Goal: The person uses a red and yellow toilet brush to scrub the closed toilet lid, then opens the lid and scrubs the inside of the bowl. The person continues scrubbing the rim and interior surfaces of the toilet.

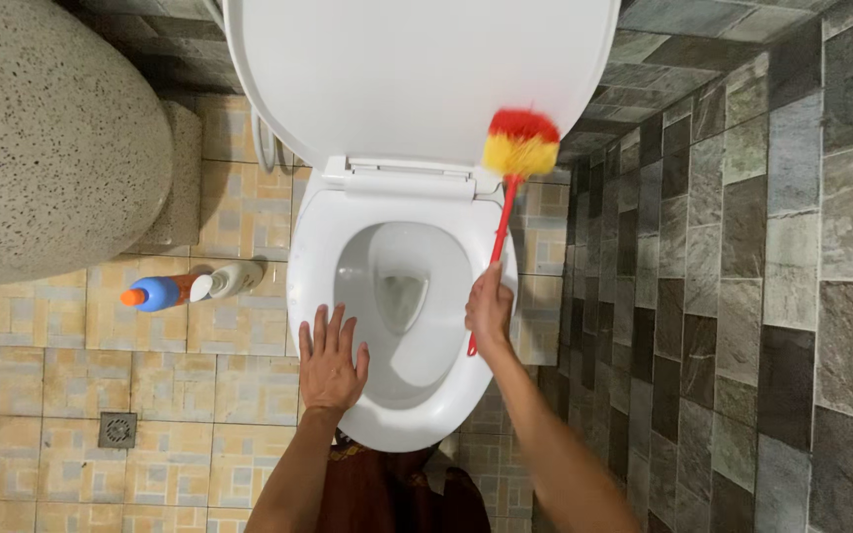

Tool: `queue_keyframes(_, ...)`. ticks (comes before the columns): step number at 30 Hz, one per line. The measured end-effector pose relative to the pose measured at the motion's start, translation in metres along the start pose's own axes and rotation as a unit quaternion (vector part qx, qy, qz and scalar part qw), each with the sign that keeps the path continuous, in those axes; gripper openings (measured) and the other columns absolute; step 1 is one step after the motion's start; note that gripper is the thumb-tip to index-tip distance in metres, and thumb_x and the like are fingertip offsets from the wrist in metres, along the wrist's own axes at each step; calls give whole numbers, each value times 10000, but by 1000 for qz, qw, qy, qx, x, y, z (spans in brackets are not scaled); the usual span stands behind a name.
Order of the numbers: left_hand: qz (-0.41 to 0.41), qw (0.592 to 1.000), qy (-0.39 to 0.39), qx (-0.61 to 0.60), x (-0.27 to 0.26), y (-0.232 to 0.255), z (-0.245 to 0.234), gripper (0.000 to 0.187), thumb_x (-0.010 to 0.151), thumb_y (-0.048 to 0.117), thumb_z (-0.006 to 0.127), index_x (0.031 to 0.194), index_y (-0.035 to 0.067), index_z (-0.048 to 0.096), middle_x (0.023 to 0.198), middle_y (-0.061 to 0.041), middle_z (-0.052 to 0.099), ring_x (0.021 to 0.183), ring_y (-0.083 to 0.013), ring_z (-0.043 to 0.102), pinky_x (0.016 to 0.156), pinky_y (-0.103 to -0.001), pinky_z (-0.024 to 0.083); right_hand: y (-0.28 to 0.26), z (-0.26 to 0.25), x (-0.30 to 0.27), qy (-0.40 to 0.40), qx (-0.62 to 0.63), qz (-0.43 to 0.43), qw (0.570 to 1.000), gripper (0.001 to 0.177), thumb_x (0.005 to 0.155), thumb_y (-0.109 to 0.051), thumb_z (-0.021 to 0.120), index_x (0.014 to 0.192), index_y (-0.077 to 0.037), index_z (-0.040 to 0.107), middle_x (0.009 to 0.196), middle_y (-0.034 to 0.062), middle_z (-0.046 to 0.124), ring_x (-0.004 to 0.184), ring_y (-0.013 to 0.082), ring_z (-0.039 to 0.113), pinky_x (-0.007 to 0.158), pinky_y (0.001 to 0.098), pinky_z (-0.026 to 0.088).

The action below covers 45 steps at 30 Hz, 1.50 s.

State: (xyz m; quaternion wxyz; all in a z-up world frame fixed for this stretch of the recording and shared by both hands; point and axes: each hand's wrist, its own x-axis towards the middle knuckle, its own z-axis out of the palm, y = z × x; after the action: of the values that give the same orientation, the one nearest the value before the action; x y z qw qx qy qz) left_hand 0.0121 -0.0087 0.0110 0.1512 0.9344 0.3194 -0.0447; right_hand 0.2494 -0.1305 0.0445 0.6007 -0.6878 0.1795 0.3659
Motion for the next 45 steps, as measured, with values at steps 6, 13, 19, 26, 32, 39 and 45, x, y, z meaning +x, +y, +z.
queue_keyframes(6,4,1000,10,-11,-2,-3,-1,501,977,360,461,1406,107,515,1601,-73,354,1543,-294,179,1263,-523,107,-69,12,1,-1,-73,-193,979,567,1048,-605,331,660,-192,337,516,-81,283,376,57,264,315,287,205)
queue_keyframes(13,12,1000,17,-14,-1,-6,1,509,962,350,471,1391,83,533,1592,-103,362,1539,-313,188,1249,-541,111,-71,34,7,14,-105,-258,960,630,1064,-569,349,602,-142,330,502,-41,338,409,96,343,388,318,297)
queue_keyframes(19,30,999,17,-28,0,-8,0,513,952,335,491,1386,67,547,1591,-123,361,1534,-340,187,1237,-560,114,5,28,20,45,-218,-167,960,708,1082,-595,288,577,-100,328,511,-9,319,467,147,320,474,385,280)
queue_keyframes(26,48,998,15,-38,0,-14,2,509,969,334,485,1387,50,546,1591,-148,353,1533,-363,174,1225,-591,118,41,42,8,122,-224,-78,964,729,1056,-633,284,580,-81,305,540,10,327,536,155,341,543,384,347)
queue_keyframes(32,48,997,1,-54,1,-15,-1,500,969,321,485,1386,52,547,1587,-150,352,1528,-376,165,1210,-607,115,0,62,3,144,-200,-157,956,708,1059,-602,262,560,-111,372,521,-13,375,516,138,383,538,364,356)
queue_keyframes(39,57,996,25,-65,0,-16,-3,497,964,316,496,1381,51,551,1584,-157,368,1526,-374,192,1216,-609,123,-96,87,-18,118,-141,-287,940,706,1091,-580,256,547,-140,352,477,-34,347,445,107,337,467,327,320)
queue_keyframes(45,66,992,35,-106,-1,-21,-8,522,961,324,499,1396,38,518,1583,-163,346,1525,-380,197,1216,-605,126,-148,125,-62,70,-58,-285,954,590,1075,-582,298,618,-209,317,499,-72,298,396,65,283,355,292,233)
